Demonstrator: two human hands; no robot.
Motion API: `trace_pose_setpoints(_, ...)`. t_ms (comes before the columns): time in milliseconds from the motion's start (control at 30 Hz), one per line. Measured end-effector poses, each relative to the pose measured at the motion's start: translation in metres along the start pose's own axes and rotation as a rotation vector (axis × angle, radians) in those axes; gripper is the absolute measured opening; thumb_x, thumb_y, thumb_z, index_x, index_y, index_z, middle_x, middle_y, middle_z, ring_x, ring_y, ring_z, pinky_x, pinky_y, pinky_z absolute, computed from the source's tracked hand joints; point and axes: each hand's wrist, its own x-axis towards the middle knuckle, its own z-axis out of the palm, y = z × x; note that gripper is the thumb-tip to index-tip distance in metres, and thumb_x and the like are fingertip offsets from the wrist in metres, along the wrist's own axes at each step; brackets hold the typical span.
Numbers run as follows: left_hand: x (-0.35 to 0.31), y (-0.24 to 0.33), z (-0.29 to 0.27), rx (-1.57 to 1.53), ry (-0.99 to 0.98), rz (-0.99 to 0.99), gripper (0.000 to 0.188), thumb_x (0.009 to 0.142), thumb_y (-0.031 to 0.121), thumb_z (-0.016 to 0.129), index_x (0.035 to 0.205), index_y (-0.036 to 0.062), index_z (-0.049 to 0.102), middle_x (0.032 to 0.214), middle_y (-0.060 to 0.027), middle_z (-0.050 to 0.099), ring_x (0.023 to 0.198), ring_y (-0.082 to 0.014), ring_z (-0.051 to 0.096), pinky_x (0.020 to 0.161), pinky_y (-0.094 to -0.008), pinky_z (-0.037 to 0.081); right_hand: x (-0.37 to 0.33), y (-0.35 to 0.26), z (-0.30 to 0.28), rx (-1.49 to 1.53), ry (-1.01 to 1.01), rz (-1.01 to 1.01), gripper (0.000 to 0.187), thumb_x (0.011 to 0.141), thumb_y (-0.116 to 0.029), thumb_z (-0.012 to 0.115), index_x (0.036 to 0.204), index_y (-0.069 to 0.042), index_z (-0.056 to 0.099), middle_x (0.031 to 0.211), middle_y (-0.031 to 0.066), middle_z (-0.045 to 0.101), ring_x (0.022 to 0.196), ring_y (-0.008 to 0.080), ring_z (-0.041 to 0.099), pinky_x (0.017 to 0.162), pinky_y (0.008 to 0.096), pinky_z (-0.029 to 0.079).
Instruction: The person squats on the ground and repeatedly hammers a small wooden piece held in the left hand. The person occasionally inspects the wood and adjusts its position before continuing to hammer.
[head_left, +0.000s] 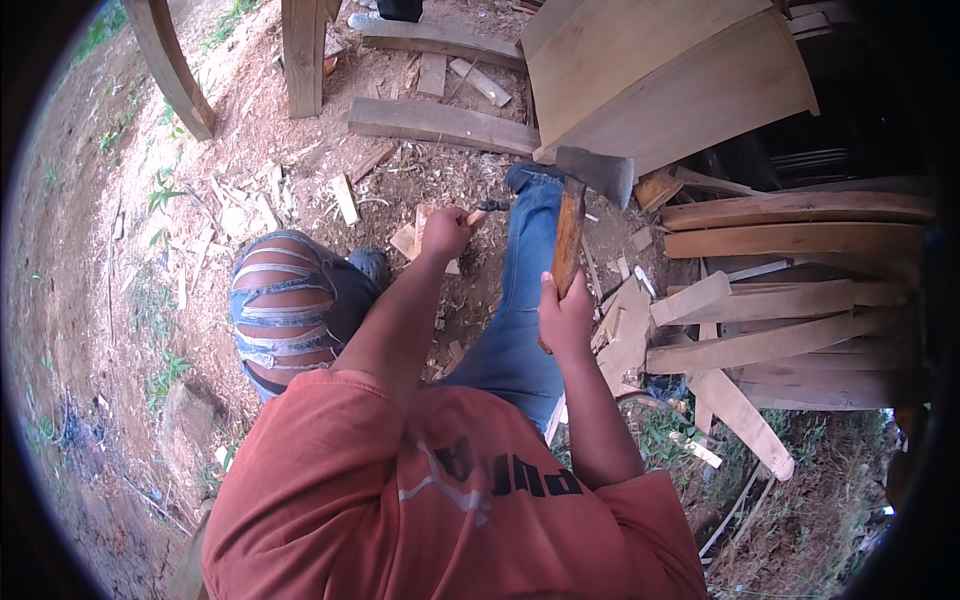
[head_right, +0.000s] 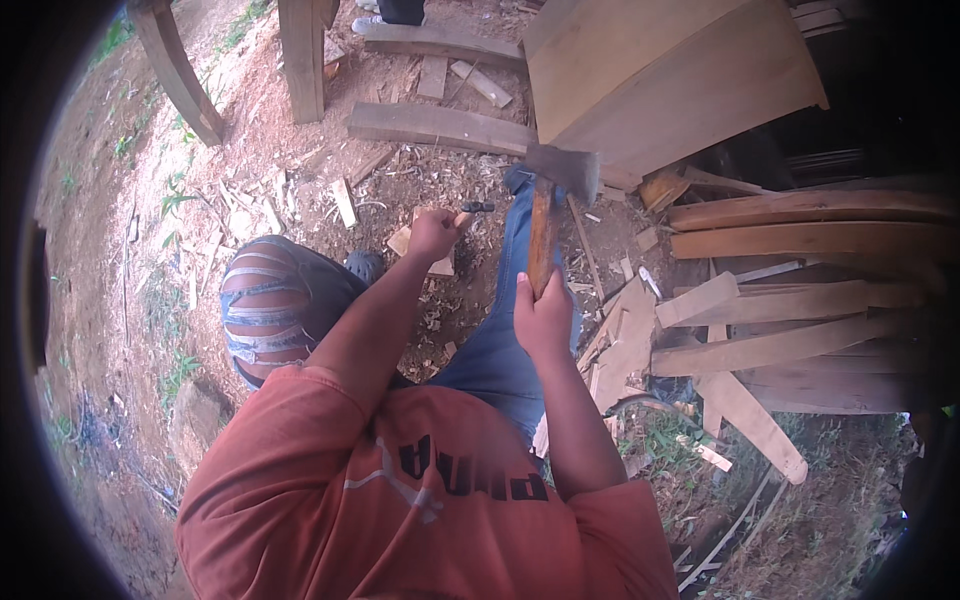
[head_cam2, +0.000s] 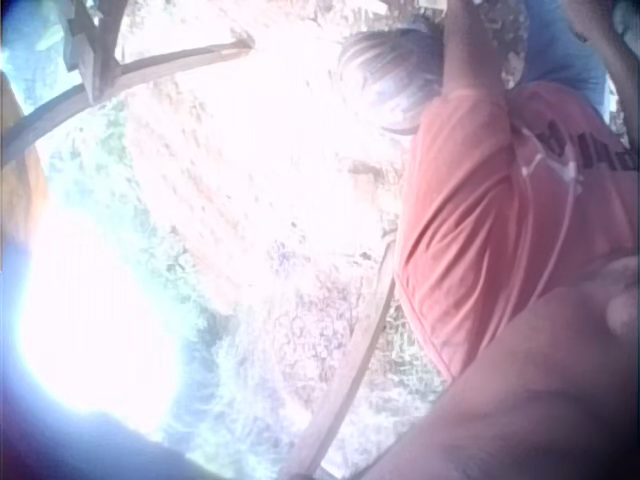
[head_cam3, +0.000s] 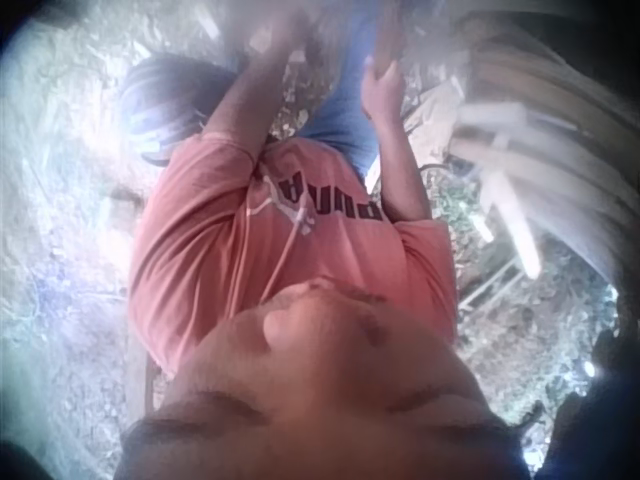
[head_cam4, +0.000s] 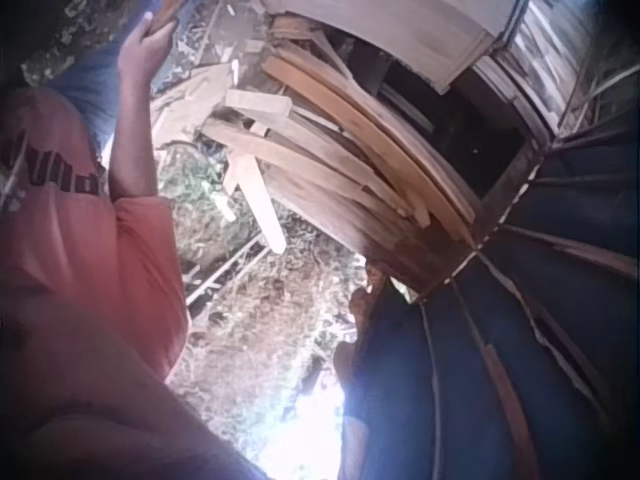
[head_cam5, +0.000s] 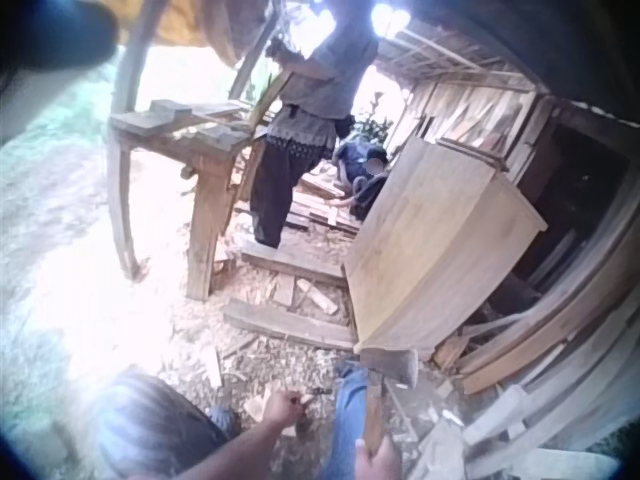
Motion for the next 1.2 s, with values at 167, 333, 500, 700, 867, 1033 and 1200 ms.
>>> trace_pose_setpoints(167,0.009,-0.009,0.004,0.054,-0.027,0.088,0.018,0.084,0.019,0.084,0.097,0.0080,0.081,0.085,-0.0151,0.076,0.077,-0.0307,0.074,0.073,-0.0431,0.057,0.003,0.025,0.012,-0.359,-0.222,-0.019,0.039,0.104,-0.037,0.065,0.122,-0.003,0.060,0.102,0.0293,0.074,0.101,0.0523,0.070,0.084,0.0613,0.053)
trace_pose_setpoints(333,0.005,-0.016,0.005,0.079,0.004,0.115,0.017,0.082,0.013,0.078,0.098,0.0094,0.081,0.087,-0.0173,0.076,0.081,-0.0346,0.074,0.076,-0.0444,0.058,-0.004,-0.011,0.000,-0.002,-0.022,-0.085,0.039,0.104,-0.038,0.065,0.121,-0.003,0.061,0.103,0.0287,0.074,0.101,0.0520,0.070,0.085,0.0613,0.053)
trace_pose_setpoints(500,0.003,-0.011,0.008,0.106,-0.035,0.125,0.017,0.083,0.015,0.078,0.100,0.0120,0.082,0.091,-0.0167,0.077,0.087,-0.0364,0.075,0.081,-0.0459,0.059,-0.010,0.036,0.020,-0.353,-0.208,0.011,0.040,0.104,-0.037,0.065,0.119,0.000,0.060,0.101,0.0298,0.074,0.100,0.0521,0.071,0.084,0.0606,0.053)
trace_pose_setpoints(700,0.009,-0.017,0.006,0.211,-0.049,0.083,0.025,0.092,0.035,0.079,0.106,0.0150,0.082,0.095,-0.0139,0.079,0.090,-0.0328,0.077,0.081,-0.0459,0.059,-0.009,0.006,-0.004,0.015,0.004,-0.002,0.033,0.103,-0.030,0.067,0.117,-0.001,0.060,0.091,0.0276,0.072,0.093,0.0514,0.070,0.081,0.0581,0.053)
trace_pose_setpoints(867,0.000,-0.007,0.007,0.196,-0.106,0.099,0.019,0.089,0.027,0.075,0.105,0.0170,0.082,0.097,-0.0131,0.079,0.092,-0.0346,0.076,0.082,-0.0470,0.060,-0.009,0.036,0.015,-0.398,-0.198,-0.027,0.034,0.104,-0.032,0.066,0.116,-0.001,0.060,0.093,0.0289,0.073,0.094,0.0519,0.071,0.081,0.0597,0.053)
trace_pose_setpoints(1033,0.002,-0.015,0.001,0.197,-0.078,0.066,0.020,0.088,0.023,0.076,0.106,0.0178,0.081,0.099,-0.0124,0.080,0.094,-0.0352,0.076,0.084,-0.0469,0.060,-0.006,0.009,-0.003,-0.108,-0.057,-0.086,0.033,0.104,-0.032,0.066,0.118,-0.003,0.060,0.096,0.0285,0.073,0.093,0.0533,0.070,0.079,0.0584,0.053)
trace_pose_setpoints(1200,0.000,-0.004,0.005,0.204,-0.086,0.057,0.019,0.089,0.024,0.075,0.104,0.0144,0.080,0.100,-0.0134,0.079,0.095,-0.0359,0.076,0.085,-0.0470,0.059,-0.010,0.037,0.012,-0.221,-0.009,-0.046,0.033,0.104,-0.032,0.066,0.115,-0.002,0.060,0.095,0.0290,0.073,0.093,0.0530,0.070,0.079,0.0576,0.053)
